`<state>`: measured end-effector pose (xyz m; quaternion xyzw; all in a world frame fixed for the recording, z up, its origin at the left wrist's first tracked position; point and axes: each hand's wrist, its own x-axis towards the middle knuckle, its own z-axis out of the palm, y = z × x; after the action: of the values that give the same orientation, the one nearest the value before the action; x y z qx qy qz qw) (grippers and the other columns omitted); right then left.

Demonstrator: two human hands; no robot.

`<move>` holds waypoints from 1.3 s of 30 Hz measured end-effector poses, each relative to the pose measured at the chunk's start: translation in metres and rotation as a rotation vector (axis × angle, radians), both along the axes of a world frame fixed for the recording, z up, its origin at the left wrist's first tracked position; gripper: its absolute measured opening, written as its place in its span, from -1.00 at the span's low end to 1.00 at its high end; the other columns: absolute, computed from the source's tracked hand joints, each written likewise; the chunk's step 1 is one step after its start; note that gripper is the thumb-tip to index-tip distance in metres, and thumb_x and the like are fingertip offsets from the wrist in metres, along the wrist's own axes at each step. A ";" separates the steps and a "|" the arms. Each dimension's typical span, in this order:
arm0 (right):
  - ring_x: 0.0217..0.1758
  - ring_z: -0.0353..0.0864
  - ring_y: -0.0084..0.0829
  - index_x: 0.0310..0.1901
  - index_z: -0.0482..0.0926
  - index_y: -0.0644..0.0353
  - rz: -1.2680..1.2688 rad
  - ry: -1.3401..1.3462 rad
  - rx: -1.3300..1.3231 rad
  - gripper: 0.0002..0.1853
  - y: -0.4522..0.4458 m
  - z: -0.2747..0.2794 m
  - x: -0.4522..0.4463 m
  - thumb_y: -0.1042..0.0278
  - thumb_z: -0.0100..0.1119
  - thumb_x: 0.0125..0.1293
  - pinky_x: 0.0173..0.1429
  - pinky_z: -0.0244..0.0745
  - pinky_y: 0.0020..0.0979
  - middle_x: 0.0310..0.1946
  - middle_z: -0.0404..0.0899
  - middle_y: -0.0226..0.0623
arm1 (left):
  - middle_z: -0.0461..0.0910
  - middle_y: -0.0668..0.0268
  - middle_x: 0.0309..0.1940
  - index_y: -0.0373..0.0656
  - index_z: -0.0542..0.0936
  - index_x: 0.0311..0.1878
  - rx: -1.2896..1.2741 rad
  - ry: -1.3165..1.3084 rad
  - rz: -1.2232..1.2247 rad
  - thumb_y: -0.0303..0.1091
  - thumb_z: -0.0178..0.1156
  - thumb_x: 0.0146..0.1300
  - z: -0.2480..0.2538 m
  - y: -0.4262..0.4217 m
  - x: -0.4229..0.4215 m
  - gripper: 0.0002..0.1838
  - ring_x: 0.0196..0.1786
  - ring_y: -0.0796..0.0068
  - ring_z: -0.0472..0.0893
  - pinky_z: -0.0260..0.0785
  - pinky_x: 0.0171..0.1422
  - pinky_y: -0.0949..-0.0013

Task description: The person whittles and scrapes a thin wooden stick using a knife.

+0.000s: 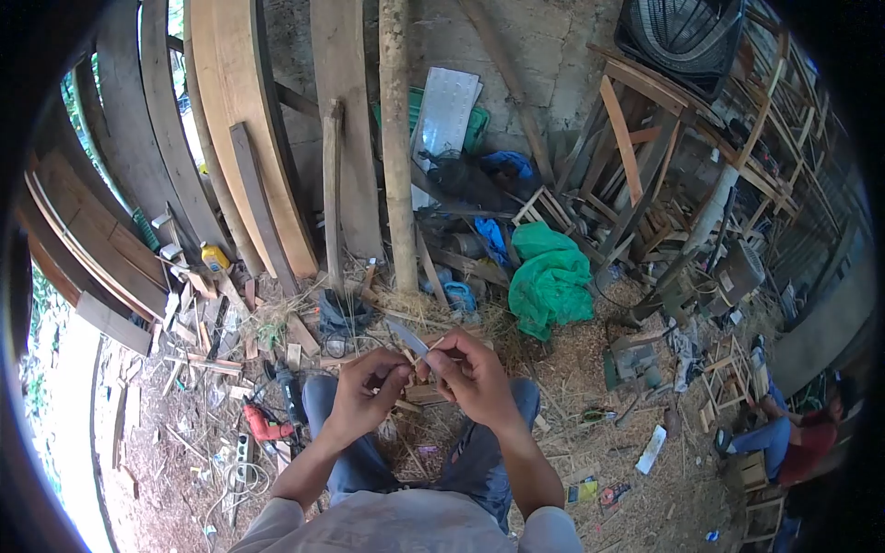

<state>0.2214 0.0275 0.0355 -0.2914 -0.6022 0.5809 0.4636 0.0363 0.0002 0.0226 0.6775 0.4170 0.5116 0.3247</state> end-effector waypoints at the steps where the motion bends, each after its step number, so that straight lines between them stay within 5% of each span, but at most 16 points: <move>1: -0.66 0.31 -0.70 -0.20 0.39 0.27 -0.005 0.001 -0.001 -0.88 -0.002 0.001 0.000 0.40 -0.03 0.47 -0.60 0.19 -0.62 -0.40 0.56 -0.21 | 0.54 0.33 -0.48 -0.27 0.55 -0.23 -0.051 -0.017 -0.021 -0.55 0.17 0.28 -0.001 -0.001 -0.001 -0.97 -0.48 0.67 0.51 0.26 -0.46 0.55; 14: -0.63 0.36 -0.71 -0.11 0.42 0.26 0.093 0.071 -0.154 -0.88 -0.010 -0.002 -0.005 0.42 0.07 0.42 -0.59 0.18 -0.64 -0.45 0.60 -0.24 | 0.57 0.34 -0.52 -0.28 0.57 -0.23 -0.107 -0.055 -0.049 -0.52 0.16 0.30 -0.010 -0.015 -0.007 -0.96 -0.48 0.71 0.50 0.22 -0.47 0.57; 18: -0.62 0.37 -0.70 -0.08 0.49 0.27 0.152 0.061 -0.260 -0.85 -0.013 -0.004 -0.001 0.42 0.11 0.39 -0.58 0.18 -0.64 -0.46 0.61 -0.29 | 0.57 0.32 -0.53 -0.27 0.58 -0.24 0.080 0.001 0.028 -0.56 0.19 0.26 -0.002 -0.017 0.001 -0.96 -0.49 0.67 0.50 0.22 -0.48 0.56; 23: -0.65 0.32 -0.74 -0.13 0.52 0.27 -0.020 -0.078 -0.188 -0.87 -0.006 0.003 0.011 0.40 0.12 0.39 -0.61 0.13 -0.65 -0.53 0.54 -0.39 | 0.55 0.31 -0.55 -0.25 0.59 -0.28 0.169 0.062 0.075 -0.58 0.22 0.22 0.003 -0.019 -0.004 -0.97 -0.53 0.63 0.49 0.23 -0.48 0.55; 26: -0.69 0.25 -0.76 -0.14 0.52 0.26 -0.379 0.038 -0.141 -0.86 0.015 0.010 0.043 0.38 0.10 0.40 -0.65 0.07 -0.66 -0.58 0.48 -0.40 | 0.53 0.22 -0.49 -0.29 0.57 -0.24 0.054 0.032 -0.007 -0.61 0.23 0.18 -0.001 -0.023 -0.016 -0.91 -0.51 0.53 0.51 0.30 -0.47 0.46; 28: -0.71 0.21 -0.77 -0.15 0.51 0.24 -0.378 0.164 -0.186 -0.86 0.017 0.016 0.054 0.36 0.09 0.40 -0.67 0.02 -0.66 -0.61 0.45 -0.39 | 0.54 0.36 -0.56 -0.24 0.59 -0.28 -0.012 0.048 0.104 -0.55 0.23 0.23 0.002 -0.026 -0.017 -0.97 -0.55 0.69 0.43 0.23 -0.46 0.52; 35: -0.66 0.29 -0.69 -0.10 0.51 0.32 0.097 0.089 -0.335 -0.84 -0.008 -0.004 0.000 0.42 0.12 0.39 -0.63 0.09 -0.61 -0.57 0.51 -0.31 | 0.52 0.35 -0.57 -0.24 0.59 -0.28 0.010 -0.005 0.050 -0.54 0.23 0.24 0.000 -0.014 0.001 -0.98 -0.57 0.72 0.39 0.19 -0.49 0.54; 39: -0.64 0.32 -0.69 -0.10 0.51 0.35 0.100 0.050 -0.340 -0.84 -0.002 -0.008 0.010 0.45 0.13 0.38 -0.61 0.11 -0.60 -0.56 0.52 -0.30 | 0.56 0.33 -0.54 -0.27 0.58 -0.26 -0.001 0.008 -0.024 -0.53 0.21 0.26 -0.003 -0.016 -0.003 -0.97 -0.57 0.72 0.41 0.18 -0.51 0.54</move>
<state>0.2317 0.0256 0.0270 -0.3207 -0.4973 0.7038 0.3932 0.0330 -0.0160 0.0193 0.6843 0.4104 0.5048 0.3295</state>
